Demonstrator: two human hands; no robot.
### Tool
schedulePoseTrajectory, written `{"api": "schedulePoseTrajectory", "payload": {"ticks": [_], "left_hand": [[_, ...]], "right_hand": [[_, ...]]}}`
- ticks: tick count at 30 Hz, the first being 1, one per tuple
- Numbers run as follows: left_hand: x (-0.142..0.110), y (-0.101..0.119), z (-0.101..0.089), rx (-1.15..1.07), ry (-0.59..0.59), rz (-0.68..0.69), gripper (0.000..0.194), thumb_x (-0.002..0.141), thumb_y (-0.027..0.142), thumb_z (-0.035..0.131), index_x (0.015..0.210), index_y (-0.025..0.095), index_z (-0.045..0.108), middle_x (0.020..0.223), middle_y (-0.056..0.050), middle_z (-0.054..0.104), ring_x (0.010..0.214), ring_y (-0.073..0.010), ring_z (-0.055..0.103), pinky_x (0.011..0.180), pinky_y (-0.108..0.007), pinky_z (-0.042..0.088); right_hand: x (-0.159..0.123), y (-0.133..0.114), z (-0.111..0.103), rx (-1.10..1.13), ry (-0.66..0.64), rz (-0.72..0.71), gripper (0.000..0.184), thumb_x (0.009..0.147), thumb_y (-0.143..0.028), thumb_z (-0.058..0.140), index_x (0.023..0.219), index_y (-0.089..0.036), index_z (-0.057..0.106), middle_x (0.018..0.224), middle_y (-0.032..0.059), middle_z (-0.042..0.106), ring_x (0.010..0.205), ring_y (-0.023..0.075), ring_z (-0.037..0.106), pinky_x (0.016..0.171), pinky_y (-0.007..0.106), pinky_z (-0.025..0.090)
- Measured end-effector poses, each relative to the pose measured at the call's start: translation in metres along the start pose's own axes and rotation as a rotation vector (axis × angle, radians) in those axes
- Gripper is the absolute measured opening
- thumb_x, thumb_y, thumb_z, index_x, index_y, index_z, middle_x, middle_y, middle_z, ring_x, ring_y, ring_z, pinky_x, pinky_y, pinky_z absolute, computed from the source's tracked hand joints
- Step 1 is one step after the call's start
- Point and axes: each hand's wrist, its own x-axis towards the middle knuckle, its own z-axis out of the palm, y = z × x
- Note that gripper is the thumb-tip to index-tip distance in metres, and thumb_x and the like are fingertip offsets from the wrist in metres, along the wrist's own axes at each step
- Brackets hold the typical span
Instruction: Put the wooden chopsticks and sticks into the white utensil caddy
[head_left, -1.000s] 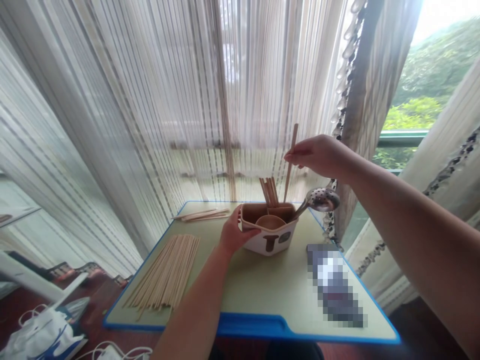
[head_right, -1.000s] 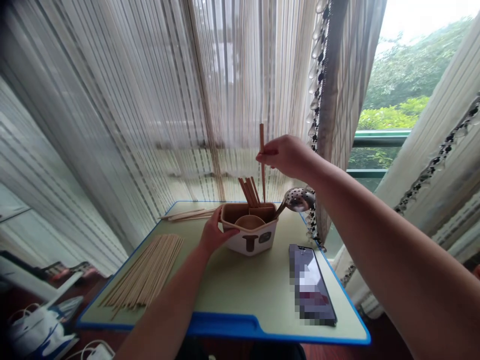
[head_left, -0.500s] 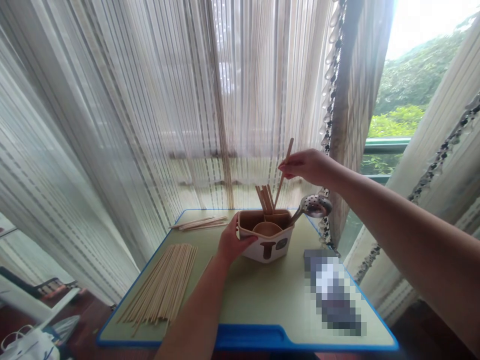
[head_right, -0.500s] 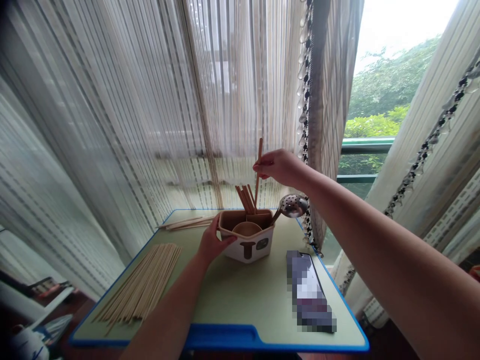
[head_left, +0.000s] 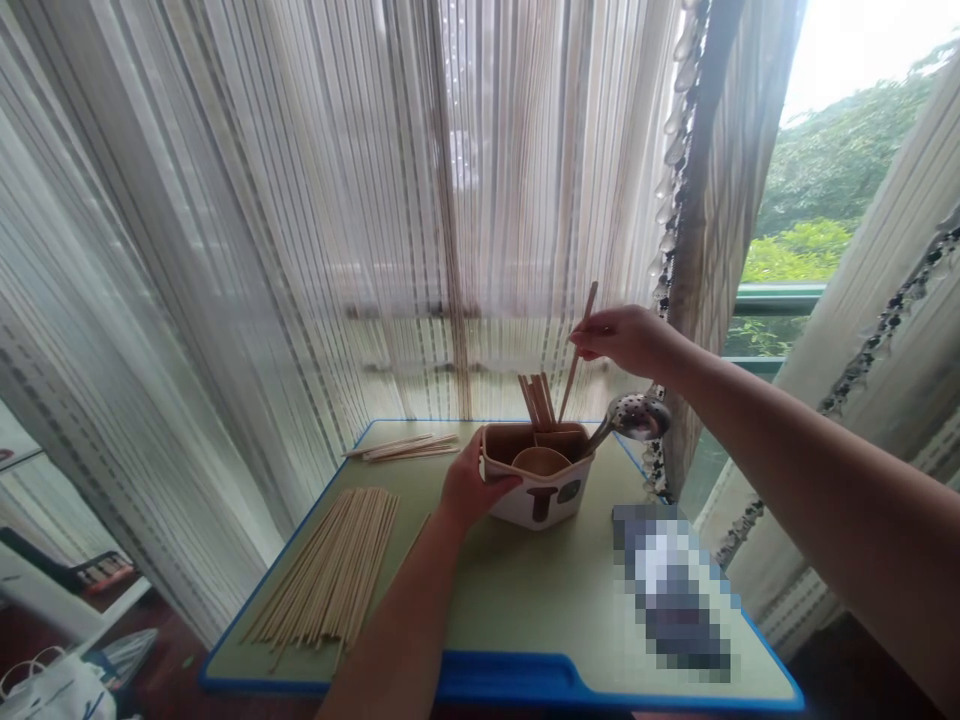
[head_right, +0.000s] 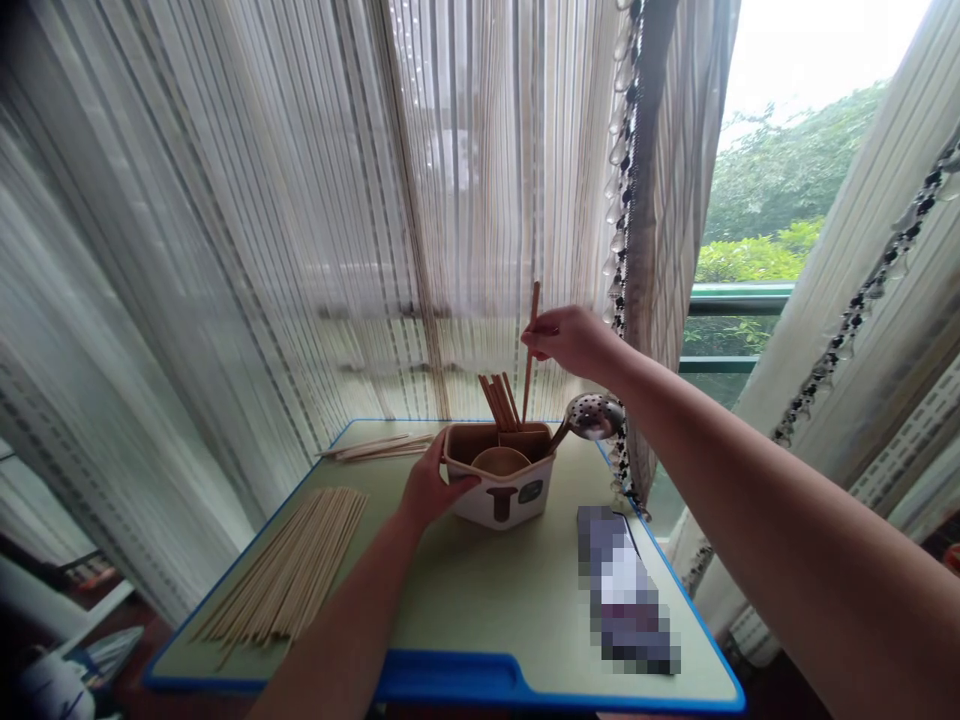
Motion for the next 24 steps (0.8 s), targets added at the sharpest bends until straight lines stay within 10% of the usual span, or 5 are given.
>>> {"api": "schedulePoseTrajectory", "payload": {"ticks": [24], "left_hand": [[0.001,0.003,0.000,-0.047,-0.014,-0.056,0.087,0.057,0.039,0.075,0.132,0.025,0.033,0.122,-0.007,0.055,0.112,-0.0241,0.052,0.093,-0.041,0.043]], "right_hand": [[0.009,0.029,0.047,-0.558,-0.303,-0.034,0.017,0.073,-0.026,0.060,0.084,-0.019,0.069,0.079,0.0026,0.068,0.070,0.0143,0.060,0.060,0.023,0.041]]}}
